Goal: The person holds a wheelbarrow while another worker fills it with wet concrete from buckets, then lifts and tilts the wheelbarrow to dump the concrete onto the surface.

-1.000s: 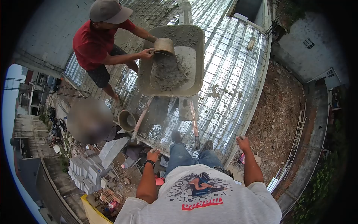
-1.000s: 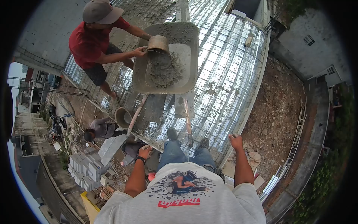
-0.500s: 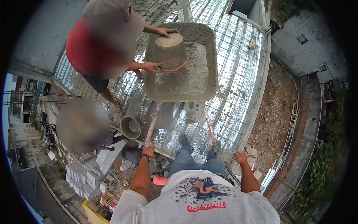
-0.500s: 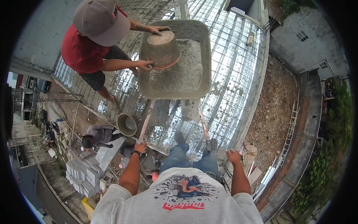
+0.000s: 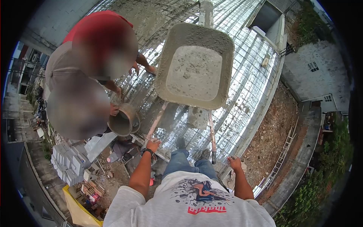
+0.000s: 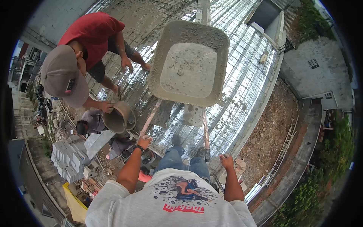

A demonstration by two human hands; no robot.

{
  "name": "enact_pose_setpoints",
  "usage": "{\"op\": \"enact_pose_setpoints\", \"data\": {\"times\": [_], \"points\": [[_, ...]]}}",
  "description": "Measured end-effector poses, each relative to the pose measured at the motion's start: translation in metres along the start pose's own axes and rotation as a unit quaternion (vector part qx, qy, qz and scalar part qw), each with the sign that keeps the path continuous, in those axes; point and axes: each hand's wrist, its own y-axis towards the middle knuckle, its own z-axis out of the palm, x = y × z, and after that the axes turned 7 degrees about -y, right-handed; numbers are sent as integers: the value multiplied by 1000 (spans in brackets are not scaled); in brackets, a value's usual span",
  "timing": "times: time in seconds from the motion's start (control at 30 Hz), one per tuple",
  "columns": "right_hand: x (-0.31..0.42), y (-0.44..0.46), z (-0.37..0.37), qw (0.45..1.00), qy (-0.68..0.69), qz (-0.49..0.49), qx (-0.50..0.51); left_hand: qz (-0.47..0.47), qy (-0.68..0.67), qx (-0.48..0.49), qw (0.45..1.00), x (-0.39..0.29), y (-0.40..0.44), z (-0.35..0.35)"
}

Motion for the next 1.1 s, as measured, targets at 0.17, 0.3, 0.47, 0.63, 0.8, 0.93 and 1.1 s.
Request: {"op": "enact_pose_setpoints", "data": {"times": [0.17,0.3,0.47,0.63,0.8,0.93,1.1], "points": [[11,29,-30,993,2,53,109,-19,53,-54,997,37,-52,21],[27,50,-62,981,-89,52,164,-30,-3,-163,986,100,-91,46],[68,87,-84,968,-195,34,157,-127,-110,-218,961,165,-169,84],[117,92,-77,960,-233,-36,153,-217,-78,-214,949,229,-242,129],[132,93,-56,953,-200,-89,210,-308,-75,-184,931,282,-269,152],[118,84,-40,951,-207,-86,211,-222,-50,-196,954,268,-267,136],[85,80,-47,945,-215,-55,242,-125,-76,-234,961,225,-224,101]]}}
